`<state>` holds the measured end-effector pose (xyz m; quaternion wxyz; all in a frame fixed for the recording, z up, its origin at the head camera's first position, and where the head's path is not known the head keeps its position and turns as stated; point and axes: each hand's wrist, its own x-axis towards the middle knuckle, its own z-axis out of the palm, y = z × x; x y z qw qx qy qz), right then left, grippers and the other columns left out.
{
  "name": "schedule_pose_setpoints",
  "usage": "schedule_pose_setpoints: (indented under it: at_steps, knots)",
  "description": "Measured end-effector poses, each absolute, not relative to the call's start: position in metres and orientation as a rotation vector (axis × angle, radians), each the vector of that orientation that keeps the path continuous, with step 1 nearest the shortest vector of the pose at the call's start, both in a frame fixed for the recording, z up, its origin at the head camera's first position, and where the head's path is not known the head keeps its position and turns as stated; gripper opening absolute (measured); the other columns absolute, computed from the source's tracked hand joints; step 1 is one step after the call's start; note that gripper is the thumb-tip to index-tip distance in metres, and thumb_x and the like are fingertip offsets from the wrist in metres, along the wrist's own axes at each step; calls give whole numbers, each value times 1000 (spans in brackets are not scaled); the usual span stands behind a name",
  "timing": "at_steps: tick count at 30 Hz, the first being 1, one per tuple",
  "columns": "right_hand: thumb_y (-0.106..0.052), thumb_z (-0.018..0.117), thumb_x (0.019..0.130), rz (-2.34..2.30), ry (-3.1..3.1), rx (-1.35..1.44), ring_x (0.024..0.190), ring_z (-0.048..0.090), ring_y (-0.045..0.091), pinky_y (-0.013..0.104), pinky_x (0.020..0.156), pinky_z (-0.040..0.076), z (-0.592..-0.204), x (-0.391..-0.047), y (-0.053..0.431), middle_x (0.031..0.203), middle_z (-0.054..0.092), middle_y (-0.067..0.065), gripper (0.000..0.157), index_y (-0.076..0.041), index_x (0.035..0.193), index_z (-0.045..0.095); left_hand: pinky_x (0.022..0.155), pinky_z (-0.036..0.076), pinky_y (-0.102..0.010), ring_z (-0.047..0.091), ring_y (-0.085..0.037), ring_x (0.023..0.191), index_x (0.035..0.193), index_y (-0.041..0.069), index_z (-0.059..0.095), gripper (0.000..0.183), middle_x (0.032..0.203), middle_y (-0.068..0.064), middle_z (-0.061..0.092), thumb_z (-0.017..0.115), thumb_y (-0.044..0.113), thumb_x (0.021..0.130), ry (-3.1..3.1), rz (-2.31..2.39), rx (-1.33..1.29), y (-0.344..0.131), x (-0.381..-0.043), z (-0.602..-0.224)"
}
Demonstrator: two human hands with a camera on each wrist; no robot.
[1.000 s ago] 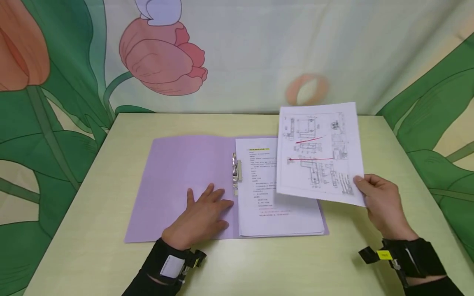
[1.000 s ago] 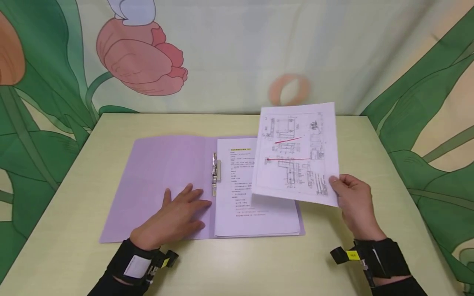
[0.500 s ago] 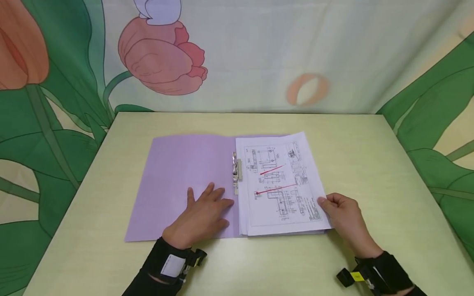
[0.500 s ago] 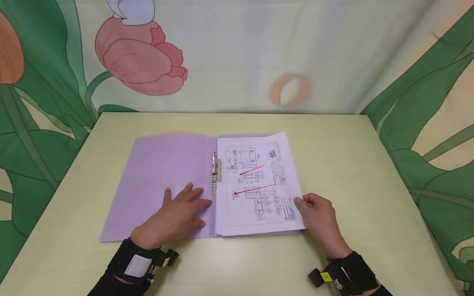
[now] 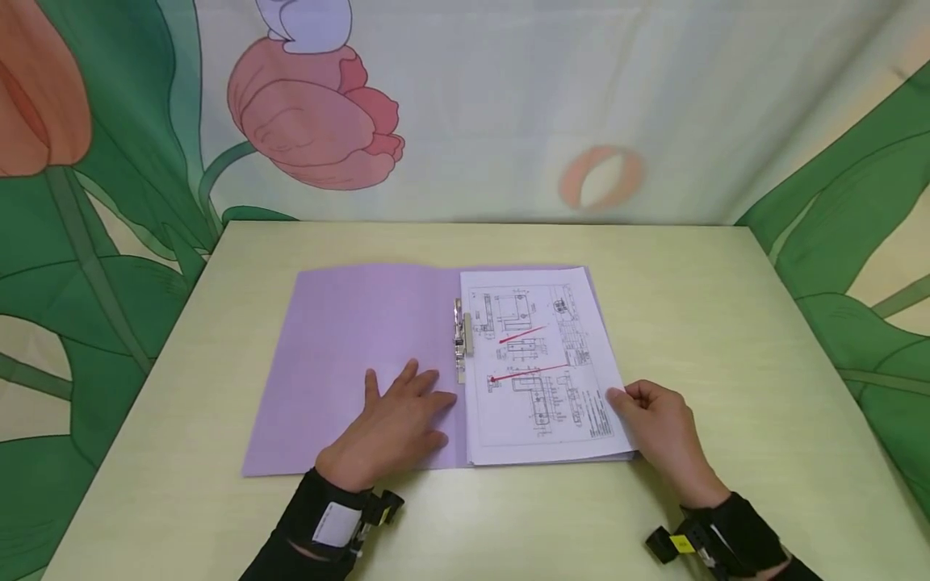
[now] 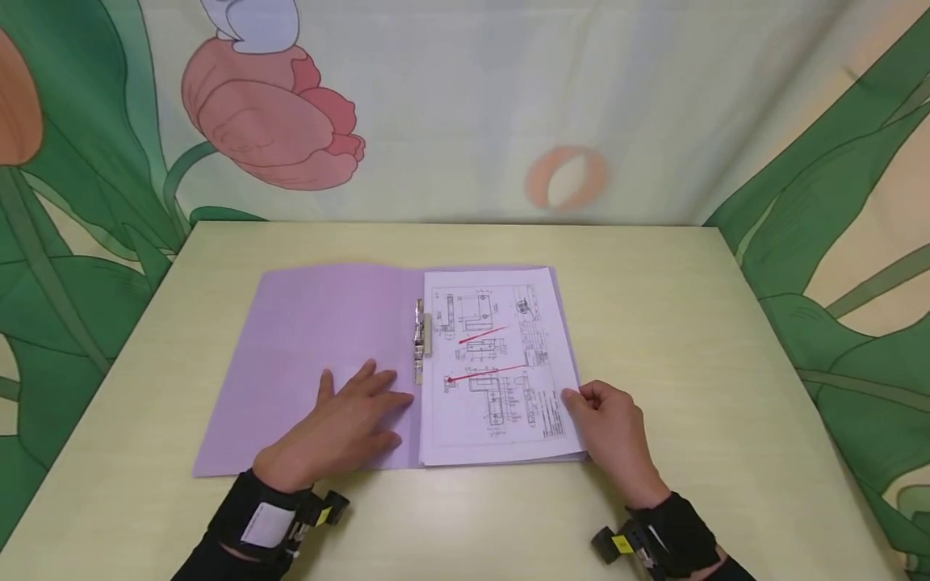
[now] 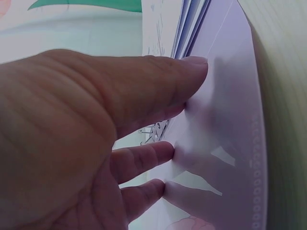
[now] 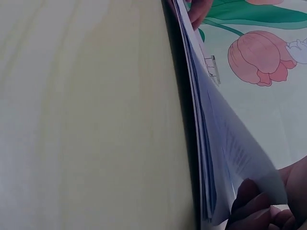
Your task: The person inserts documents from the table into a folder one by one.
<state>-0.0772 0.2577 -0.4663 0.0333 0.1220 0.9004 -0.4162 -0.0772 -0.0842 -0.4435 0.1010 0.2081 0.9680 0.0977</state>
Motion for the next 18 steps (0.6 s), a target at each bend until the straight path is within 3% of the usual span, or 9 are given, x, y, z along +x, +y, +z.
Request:
schedule_pose_setpoints:
  at_steps: [13, 18]
  knots:
    - [-43, 56, 95, -1202, 2792, 393, 65, 55, 22, 30, 47, 44, -469, -78, 257, 78, 63, 12, 43, -1, 97, 67, 102, 10, -80, 21, -36, 143, 130, 27, 61, 48, 150, -7, 43, 71, 35, 85, 2860, 301, 587, -80, -72, -443]
    - [-37, 54, 97, -1217, 2808, 380, 66, 55, 23, 31, 49, 44, -467, -78, 260, 80, 63, 14, 39, -1, 99, 68, 102, 10, -80, 21, -36, 144, 130, 27, 61, 48, 150, -6, 43, 72, 35, 85, 2867, 304, 586, -80, -71, -442]
